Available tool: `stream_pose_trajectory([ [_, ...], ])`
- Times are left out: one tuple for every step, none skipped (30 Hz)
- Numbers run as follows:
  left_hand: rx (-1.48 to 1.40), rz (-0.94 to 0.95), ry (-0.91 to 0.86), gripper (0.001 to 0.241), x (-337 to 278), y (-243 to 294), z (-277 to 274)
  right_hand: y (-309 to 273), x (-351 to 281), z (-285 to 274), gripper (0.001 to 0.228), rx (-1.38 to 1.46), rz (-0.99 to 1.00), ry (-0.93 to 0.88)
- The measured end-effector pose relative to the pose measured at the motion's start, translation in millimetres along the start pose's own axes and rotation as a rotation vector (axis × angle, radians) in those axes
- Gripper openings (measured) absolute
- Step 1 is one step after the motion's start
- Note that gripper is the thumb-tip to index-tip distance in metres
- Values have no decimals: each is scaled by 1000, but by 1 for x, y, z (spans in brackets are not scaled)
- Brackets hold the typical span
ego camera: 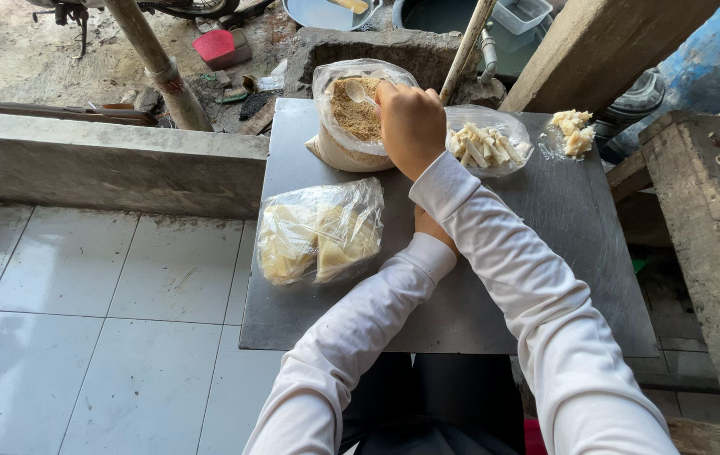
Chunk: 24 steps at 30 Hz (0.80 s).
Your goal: The person prepares wrapped food items by spooning a granular filling onto a thin square wrapper and folding the wrapper into a small roll on a metal table.
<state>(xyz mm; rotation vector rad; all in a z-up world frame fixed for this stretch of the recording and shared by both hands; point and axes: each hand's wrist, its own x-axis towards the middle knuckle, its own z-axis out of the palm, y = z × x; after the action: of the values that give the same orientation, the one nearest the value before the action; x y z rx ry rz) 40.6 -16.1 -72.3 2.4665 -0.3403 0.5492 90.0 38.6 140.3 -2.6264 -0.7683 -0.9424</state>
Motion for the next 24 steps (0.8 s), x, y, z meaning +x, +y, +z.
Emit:
stream_pose_trajectory([
  [2, 1, -8, 31, -1, 1, -1, 2, 1, 0, 5, 16, -1, 2],
  [3, 2, -16, 32, -2, 3, -2, 3, 0, 0, 5, 16, -1, -1],
  [5, 4, -25, 34, -2, 3, -3, 3, -1, 2, 6, 16, 2, -3],
  [-5, 16, -8, 36, -2, 4, -5, 4, -2, 3, 6, 17, 4, -4],
  [-15, 27, 6, 37, -3, 4, -7, 5, -3, 4, 5, 63, 5, -8],
  [-26, 39, 21, 39, -3, 5, -9, 6, -4, 5, 5, 110, 5, -12],
  [-28, 42, 10, 37, -2, 6, -12, 7, -4, 5, 4, 156, 5, -15],
  [-30, 44, -1, 36, -1, 8, -16, 8, -4, 5, 4, 220, 22, -26],
  [-31, 48, -13, 35, 0, 11, -23, 9, -4, 4, 5, 283, 40, -36],
  [-8, 23, -123, 34, 1, 14, -32, 10, -3, 3, 7, 348, 59, -45],
  [16, -2, -233, 33, 0, 16, -41, 11, -2, 3, 7, 395, 112, -73],
  [41, -28, -342, 31, 0, 18, -50, 13, -2, 1, 8, 442, 165, -100],
  [4, -4, -270, 31, 0, 20, -57, 16, -1, 1, 8, 490, 216, -129],
  [-32, 20, -198, 31, -2, 22, -63, 19, -1, 2, 8, 534, 236, -131],
  [-69, 44, -126, 31, -3, 23, -66, 22, -2, 3, 8, 578, 256, -134],
  [-61, 59, -113, 29, -3, 24, -68, 25, -3, 5, 9, 623, 275, -136],
  [-52, 74, -100, 28, -3, 23, -68, 29, -3, 8, 9, 659, 310, -155],
  [-43, 89, -88, 27, -3, 23, -67, 34, -4, 11, 10, 694, 346, -175],
  [-26, 75, -107, 25, -4, 22, -65, 40, -5, 14, 10, 730, 382, -193],
  [-9, 60, -126, 24, -5, 21, -63, 45, -5, 16, 11, 798, 385, -189],
  [8, 45, -146, 22, -6, 20, -61, 50, -6, 18, 12, 865, 388, -186],
  [30, 33, -157, 21, -6, 20, -59, 54, -7, 17, 12, 933, 391, -182],
  [52, 21, -169, 20, -7, 20, -58, 58, -10, 14, 13, 953, 396, -190],
  [73, 9, -181, 19, -8, 20, -58, 61, -12, 7, 13, 973, 400, -198],
])
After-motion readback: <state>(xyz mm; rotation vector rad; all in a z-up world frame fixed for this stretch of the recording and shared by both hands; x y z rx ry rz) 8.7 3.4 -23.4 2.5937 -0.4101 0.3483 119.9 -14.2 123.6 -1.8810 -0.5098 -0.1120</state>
